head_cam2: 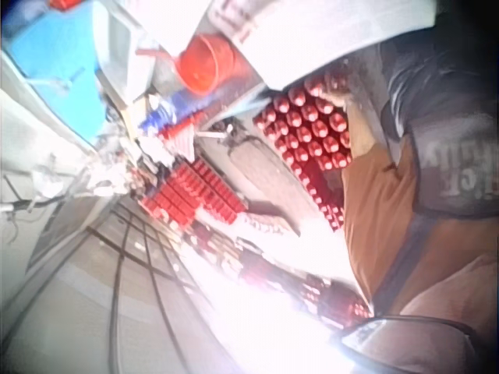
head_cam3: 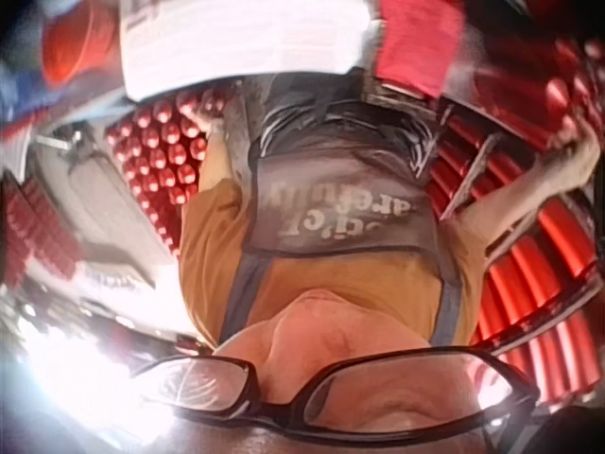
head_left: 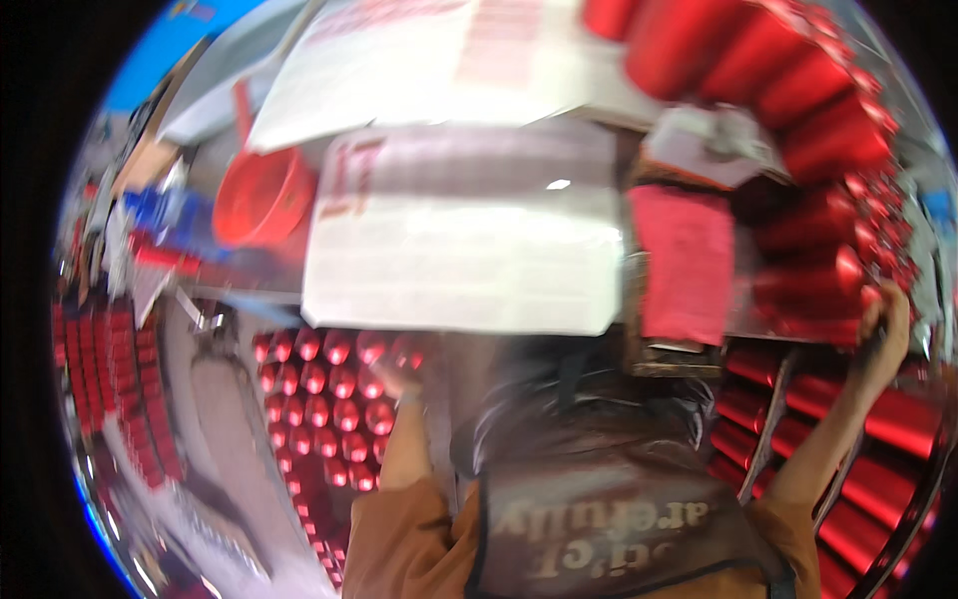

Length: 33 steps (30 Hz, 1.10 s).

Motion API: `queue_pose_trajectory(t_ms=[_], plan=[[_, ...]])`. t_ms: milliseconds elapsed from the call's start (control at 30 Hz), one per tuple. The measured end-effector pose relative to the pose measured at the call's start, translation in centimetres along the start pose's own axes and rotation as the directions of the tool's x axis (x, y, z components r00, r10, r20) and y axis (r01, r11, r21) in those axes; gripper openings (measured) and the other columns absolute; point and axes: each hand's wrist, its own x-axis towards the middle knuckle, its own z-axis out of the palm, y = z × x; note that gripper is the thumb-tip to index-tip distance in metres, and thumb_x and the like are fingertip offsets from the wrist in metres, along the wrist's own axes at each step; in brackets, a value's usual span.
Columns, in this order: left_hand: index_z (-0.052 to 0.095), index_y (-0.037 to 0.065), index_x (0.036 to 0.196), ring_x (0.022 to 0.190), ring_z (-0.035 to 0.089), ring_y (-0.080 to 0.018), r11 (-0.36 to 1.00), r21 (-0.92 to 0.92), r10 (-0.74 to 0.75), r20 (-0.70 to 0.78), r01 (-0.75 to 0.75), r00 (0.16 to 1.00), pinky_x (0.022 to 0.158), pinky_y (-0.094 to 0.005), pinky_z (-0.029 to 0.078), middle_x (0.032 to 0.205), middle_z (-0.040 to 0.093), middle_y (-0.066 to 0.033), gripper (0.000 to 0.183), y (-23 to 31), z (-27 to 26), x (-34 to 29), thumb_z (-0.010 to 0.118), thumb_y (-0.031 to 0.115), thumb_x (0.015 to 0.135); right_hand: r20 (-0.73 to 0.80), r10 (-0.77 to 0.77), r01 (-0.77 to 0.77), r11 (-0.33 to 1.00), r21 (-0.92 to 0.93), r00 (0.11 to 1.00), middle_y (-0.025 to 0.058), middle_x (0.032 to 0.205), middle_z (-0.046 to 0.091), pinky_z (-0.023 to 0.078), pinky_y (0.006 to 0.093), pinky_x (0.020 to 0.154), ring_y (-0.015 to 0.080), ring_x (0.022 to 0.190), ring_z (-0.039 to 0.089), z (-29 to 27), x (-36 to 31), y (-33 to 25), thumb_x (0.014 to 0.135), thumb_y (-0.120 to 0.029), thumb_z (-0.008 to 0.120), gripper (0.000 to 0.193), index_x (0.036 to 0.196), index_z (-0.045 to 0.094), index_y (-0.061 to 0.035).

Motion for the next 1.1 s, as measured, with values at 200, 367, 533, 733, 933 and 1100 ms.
queue_pose_trajectory(t_ms=[200,367,533,733,933,1100], plan=[[0.073,-0.005,0.096,0.084,0.069,-0.0251,0.143,0.813,0.824,0.218,-0.565,0.523,0.076,-0.0429,0.052,0.089,0.073,-0.0095,0.018,11.2,0.9,-0.4,0.057,0.001,0.092,0.113,-0.378,0.341,0.616,-0.711,0.919,0.0075,0.091,0.068,0.050,0.0286,0.071,0.0155,0.078,0.063,-0.7,2.5,1.0,0.091,-0.018,0.074,0.028,0.114,0.070,-0.0031],[0.071,-0.004,0.115,0.095,0.067,-0.0278,0.005,0.650,0.968,0.188,-0.760,0.168,0.084,-0.0375,0.055,0.112,0.071,-0.0193,0.032,27.6,13.5,-13.7,0.053,0.020,0.107,0.062,-0.309,0.271,0.701,-0.660,0.949,0.0009,0.073,0.058,0.044,0.0254,0.062,0.0086,0.065,0.052,-0.3,1.4,0.0,0.087,-0.015,0.077,0.022,0.102,0.068,-0.0016],[0.066,-0.002,0.125,0.109,0.063,-0.0223,0.241,0.146,0.829,0.483,-0.960,0.281,0.099,-0.0365,0.051,0.123,0.066,-0.0128,0.029,29.3,25.8,-30.4,0.053,0.015,0.105,0.303,-0.467,0.549,0.601,-0.581,0.831,0.0074,0.072,0.063,0.047,0.0281,0.059,0.0156,0.061,0.061,1.4,-0.9,-5.9,0.078,-0.014,0.081,0.022,0.090,0.068,-0.0025],[0.024,-0.001,0.158,0.141,0.045,-0.0329,0.473,-0.339,0.095,0.937,-0.814,-0.335,0.116,-0.0445,0.035,0.154,0.043,-0.0242,0.118,22.0,36.7,-45.7,0.091,0.039,0.070,0.529,-0.479,0.642,0.746,-0.174,0.700,0.0088,0.067,0.062,0.043,0.0295,0.054,0.0153,0.057,0.058,5.0,4.3,-8.6,0.077,-0.031,0.078,0.033,0.079,0.066,-0.0004],[0.024,-0.001,0.156,0.131,0.050,-0.0237,0.903,0.149,-0.137,0.989,-0.403,0.058,0.111,-0.0368,0.039,0.144,0.049,-0.0163,0.086,18.9,39.4,-47.9,0.074,0.027,0.092,0.469,-0.193,0.116,0.975,0.188,0.862,0.0080,0.087,0.073,0.053,0.0287,0.074,0.0125,0.078,0.067,11.2,9.5,0.5,0.094,-0.038,0.070,0.042,0.106,0.070,0.0026],[0.018,-0.004,0.158,0.138,0.044,-0.0256,0.908,0.112,-0.070,0.991,-0.404,0.116,0.115,-0.0375,0.034,0.151,0.042,-0.0184,0.081,17.1,38.8,-46.7,0.064,0.027,0.099,0.465,-0.003,-0.024,0.998,0.050,0.885,0.0065,0.107,0.070,0.053,0.0258,0.078,0.0087,0.090,0.067,10.2,2.5,5.2,0.095,-0.019,0.071,0.040,0.125,0.061,0.0052]])
